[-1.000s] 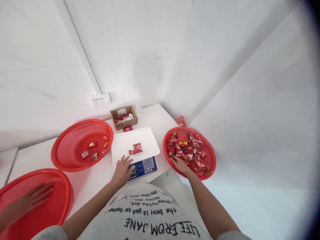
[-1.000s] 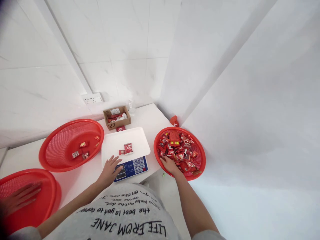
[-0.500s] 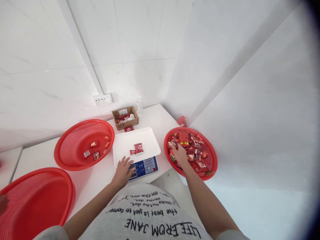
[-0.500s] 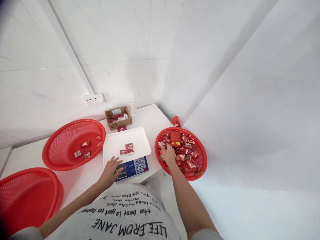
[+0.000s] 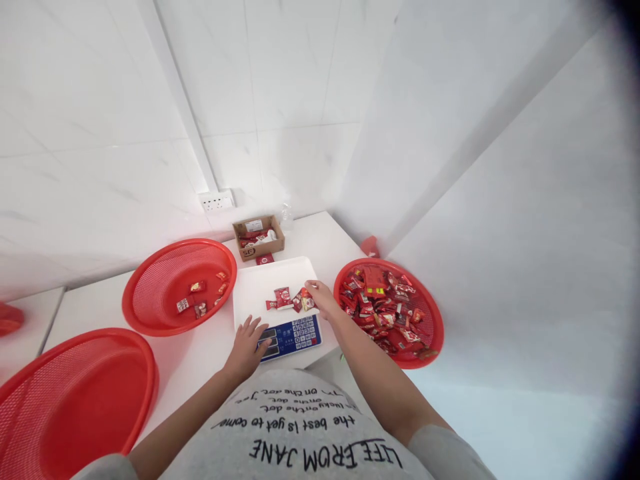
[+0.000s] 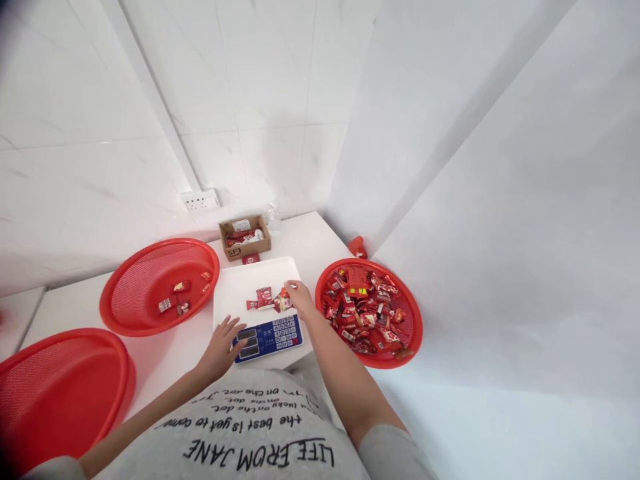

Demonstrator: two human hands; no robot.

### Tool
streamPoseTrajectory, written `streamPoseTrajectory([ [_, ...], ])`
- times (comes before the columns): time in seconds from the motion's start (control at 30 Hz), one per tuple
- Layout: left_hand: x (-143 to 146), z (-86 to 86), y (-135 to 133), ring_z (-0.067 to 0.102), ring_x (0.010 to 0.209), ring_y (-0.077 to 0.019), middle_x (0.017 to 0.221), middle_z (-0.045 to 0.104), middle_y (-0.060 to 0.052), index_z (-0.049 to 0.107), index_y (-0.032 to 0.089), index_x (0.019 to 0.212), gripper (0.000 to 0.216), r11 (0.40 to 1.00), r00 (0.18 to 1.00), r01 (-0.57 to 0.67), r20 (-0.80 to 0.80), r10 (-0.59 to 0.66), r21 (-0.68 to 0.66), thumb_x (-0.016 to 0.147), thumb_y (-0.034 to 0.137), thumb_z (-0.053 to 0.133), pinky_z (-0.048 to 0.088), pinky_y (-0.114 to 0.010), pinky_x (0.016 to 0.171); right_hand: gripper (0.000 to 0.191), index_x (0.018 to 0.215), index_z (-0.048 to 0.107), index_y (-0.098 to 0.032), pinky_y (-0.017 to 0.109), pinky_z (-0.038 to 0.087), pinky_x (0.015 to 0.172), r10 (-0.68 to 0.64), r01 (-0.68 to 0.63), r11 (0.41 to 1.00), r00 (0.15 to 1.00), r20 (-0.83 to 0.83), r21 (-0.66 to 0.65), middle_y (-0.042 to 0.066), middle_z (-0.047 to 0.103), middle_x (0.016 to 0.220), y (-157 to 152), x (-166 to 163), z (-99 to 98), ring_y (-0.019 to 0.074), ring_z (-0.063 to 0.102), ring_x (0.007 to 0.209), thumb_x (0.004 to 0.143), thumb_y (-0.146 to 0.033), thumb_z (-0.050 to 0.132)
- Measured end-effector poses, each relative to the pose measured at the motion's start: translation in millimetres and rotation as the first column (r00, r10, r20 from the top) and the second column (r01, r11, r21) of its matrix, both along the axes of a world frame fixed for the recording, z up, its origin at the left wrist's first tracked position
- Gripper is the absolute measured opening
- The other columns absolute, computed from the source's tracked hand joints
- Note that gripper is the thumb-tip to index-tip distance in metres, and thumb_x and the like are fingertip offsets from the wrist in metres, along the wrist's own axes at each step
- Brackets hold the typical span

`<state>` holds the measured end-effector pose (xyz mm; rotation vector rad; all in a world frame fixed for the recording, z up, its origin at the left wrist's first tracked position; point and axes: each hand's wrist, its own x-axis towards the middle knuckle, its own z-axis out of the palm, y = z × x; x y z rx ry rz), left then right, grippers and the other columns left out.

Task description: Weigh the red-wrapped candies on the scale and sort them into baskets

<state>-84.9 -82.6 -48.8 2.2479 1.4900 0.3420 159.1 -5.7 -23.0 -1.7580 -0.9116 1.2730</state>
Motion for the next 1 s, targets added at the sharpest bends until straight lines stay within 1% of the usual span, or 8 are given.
streamPoseTrajectory([
  [0.1,0,-0.7,-1,0.028,0.134,-0.0297,0.135,0.048,-0.008,0.056,0.023,0.118,0.035,1.0,1.0,0.007,0.004,-0.007,0.005,0.088,0.036,0.045,0.026,-0.053,0.107,0.041,0.117,0.054,-0.018,0.022,0.049,0.061,-0.009,0.009,1.0,0.997,-0.075,0.005,0.007,0.066,0.098,7,-10,5.8,0.0128,0.063,0.074,0.08,-0.035,0.053],
  [0.23,3,2.3,2,0.028,0.134,-0.0294,0.135,0.048,-0.008,0.056,0.023,0.118,0.035,1.0,1.0,0.008,0.001,-0.008,0.004,0.087,0.035,0.047,0.026,-0.053,0.107,0.041,0.113,0.056,-0.019,0.023,0.049,0.065,-0.046,0.047,0.999,0.992,-0.114,0.01,0.006,0.064,0.102,11,-11,7.1,0.0131,0.062,0.078,0.074,-0.03,0.061],
  [0.4,3,2.6,2,0.027,0.135,-0.0291,0.135,0.048,-0.008,0.055,0.022,0.118,0.035,1.0,1.0,0.016,-0.012,-0.016,-0.004,0.087,0.034,0.046,0.026,-0.053,0.107,0.037,0.116,0.051,-0.018,0.025,0.051,0.063,-0.11,0.106,0.994,0.977,-0.183,-0.031,0.007,0.063,0.105,8,-6,6.6,0.014,0.063,0.078,0.081,-0.032,0.05],
  [0.53,4,1.0,3,0.026,0.135,-0.0294,0.136,0.047,-0.008,0.055,0.023,0.12,0.036,0.999,0.999,0.038,-0.035,-0.038,-0.008,0.087,0.034,0.045,0.026,-0.053,0.107,0.042,0.121,0.047,-0.017,0.027,0.051,0.072,-0.087,0.085,0.996,0.969,-0.233,-0.016,0.01,0.061,0.112,4,-15,8.5,0.0155,0.063,0.089,0.082,-0.033,0.049],
  [0.6,6,1.3,5,0.026,0.135,-0.0293,0.136,0.047,-0.009,0.053,0.023,0.121,0.036,0.998,0.997,0.063,-0.04,-0.063,0.001,0.087,0.034,0.045,0.026,-0.053,0.107,0.045,0.123,0.047,-0.019,0.027,0.048,0.084,-0.05,0.059,0.997,0.985,-0.166,0.046,0.01,0.057,0.121,2,-18,7.7,0.0164,0.059,0.103,0.08,-0.033,0.052],
  [0.7,14,3.6,9,0.024,0.136,-0.0298,0.14,0.042,-0.011,0.05,0.021,0.125,0.04,0.995,0.992,0.105,-0.064,-0.104,0.001,0.087,0.034,0.045,0.024,-0.054,0.107,0.045,0.123,0.048,-0.02,0.031,0.037,0.1,0.003,-0.021,0.984,0.995,0.101,0.179,0.008,0.051,0.131,-6,-13,3.8,0.0169,0.047,0.121,0.08,-0.033,0.051],
  [0.9,46,7.6,33,0.019,0.138,-0.0264,0.148,0.029,-0.01,0.034,0.022,0.138,0.054,0.973,0.97,0.23,-0.093,-0.226,0.026,0.087,0.031,0.046,0.02,-0.051,0.109,0.04,0.118,0.053,-0.015,0.037,0.034,0.103,-0.072,-0.072,0.949,0.9,0.43,0.308,0.012,0.056,0.124,-41,21,-7.7,0.0199,0.049,0.117,0.083,-0.032,0.043],
  [1.0,55,3.9,49,0.018,0.138,-0.0279,0.149,0.025,-0.011,0.029,0.021,0.141,0.059,0.975,0.967,0.224,-0.128,-0.222,0.002,0.086,0.033,0.046,0.02,-0.051,0.109,0.04,0.116,0.055,-0.012,0.04,0.034,0.102,-0.096,-0.105,0.944,0.819,0.566,0.312,0.014,0.058,0.12,-65,42,-18.8,0.0227,0.05,0.115,0.082,-0.03,0.042],
])
